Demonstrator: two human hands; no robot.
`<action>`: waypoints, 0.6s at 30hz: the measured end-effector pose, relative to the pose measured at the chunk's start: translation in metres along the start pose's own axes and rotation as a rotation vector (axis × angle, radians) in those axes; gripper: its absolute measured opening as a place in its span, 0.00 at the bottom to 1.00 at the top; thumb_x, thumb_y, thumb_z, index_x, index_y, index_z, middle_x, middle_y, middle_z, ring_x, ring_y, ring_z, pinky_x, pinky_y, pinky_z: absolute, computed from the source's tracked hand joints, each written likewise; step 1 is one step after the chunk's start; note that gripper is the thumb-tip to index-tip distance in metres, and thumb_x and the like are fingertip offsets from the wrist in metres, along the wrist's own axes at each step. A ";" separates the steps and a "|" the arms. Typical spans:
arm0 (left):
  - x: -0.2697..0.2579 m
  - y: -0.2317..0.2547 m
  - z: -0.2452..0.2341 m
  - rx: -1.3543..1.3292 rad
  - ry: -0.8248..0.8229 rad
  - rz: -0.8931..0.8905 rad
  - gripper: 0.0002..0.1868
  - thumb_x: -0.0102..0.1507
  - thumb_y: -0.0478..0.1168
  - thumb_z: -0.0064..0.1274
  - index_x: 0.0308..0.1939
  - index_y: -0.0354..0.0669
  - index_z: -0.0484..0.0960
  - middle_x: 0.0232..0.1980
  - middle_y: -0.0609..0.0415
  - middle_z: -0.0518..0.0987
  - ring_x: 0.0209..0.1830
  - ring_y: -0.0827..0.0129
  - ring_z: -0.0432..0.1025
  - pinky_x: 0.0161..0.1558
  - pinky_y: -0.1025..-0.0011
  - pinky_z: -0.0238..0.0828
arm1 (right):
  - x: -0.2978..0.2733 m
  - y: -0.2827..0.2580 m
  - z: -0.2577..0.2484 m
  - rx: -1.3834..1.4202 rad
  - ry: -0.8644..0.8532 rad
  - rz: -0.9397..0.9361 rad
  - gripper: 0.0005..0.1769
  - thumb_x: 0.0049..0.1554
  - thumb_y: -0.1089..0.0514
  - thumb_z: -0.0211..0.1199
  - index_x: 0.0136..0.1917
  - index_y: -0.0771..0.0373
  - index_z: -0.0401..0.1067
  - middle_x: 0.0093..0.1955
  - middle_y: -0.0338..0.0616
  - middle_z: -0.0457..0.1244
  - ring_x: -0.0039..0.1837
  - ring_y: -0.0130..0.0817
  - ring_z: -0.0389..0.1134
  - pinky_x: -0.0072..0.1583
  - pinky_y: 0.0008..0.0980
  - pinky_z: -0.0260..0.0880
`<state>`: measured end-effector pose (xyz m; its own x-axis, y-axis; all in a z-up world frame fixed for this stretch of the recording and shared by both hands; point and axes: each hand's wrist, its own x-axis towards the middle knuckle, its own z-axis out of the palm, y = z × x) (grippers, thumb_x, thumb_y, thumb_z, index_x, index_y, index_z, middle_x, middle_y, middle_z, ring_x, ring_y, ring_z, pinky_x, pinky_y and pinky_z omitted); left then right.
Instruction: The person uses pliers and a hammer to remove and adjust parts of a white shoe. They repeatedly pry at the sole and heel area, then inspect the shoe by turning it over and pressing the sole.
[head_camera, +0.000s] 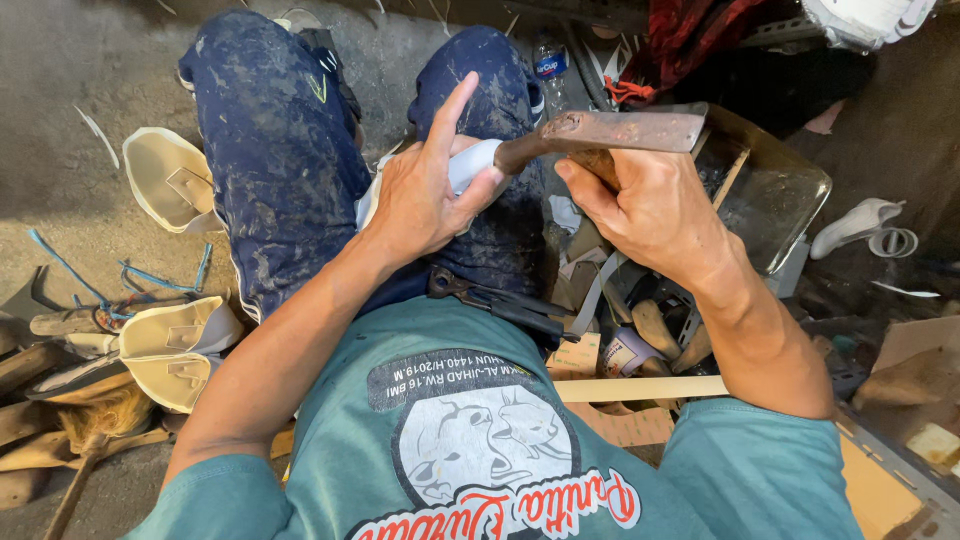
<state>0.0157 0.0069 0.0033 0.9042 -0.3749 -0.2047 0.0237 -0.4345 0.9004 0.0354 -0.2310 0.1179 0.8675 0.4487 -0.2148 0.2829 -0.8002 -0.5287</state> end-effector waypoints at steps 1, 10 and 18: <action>-0.001 0.000 0.000 -0.009 0.000 0.010 0.42 0.69 0.54 0.51 0.80 0.58 0.43 0.54 0.66 0.87 0.44 0.53 0.81 0.45 0.58 0.72 | 0.000 -0.002 0.000 0.024 0.018 -0.041 0.10 0.68 0.59 0.59 0.55 0.71 0.69 0.38 0.49 0.61 0.40 0.50 0.60 0.46 0.46 0.60; 0.005 0.002 -0.021 -0.288 0.255 -0.036 0.39 0.69 0.55 0.51 0.79 0.57 0.49 0.52 0.55 0.88 0.34 0.73 0.76 0.46 0.74 0.72 | -0.017 -0.030 -0.021 0.060 0.285 -0.121 0.27 0.71 0.51 0.44 0.64 0.80 0.69 0.56 0.62 0.62 0.57 0.54 0.63 0.61 0.47 0.61; 0.016 -0.006 -0.014 -0.422 0.376 -0.079 0.39 0.69 0.59 0.49 0.79 0.55 0.51 0.38 0.62 0.85 0.32 0.79 0.70 0.43 0.76 0.68 | -0.006 -0.036 0.078 0.410 0.364 0.120 0.16 0.70 0.52 0.44 0.63 0.65 0.63 0.41 0.44 0.64 0.35 0.32 0.66 0.38 0.31 0.73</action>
<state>0.0364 0.0150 0.0003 0.9805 -0.0041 -0.1966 0.1960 -0.0553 0.9790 -0.0116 -0.1740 0.0740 0.9896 0.1396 -0.0348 0.0541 -0.5849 -0.8093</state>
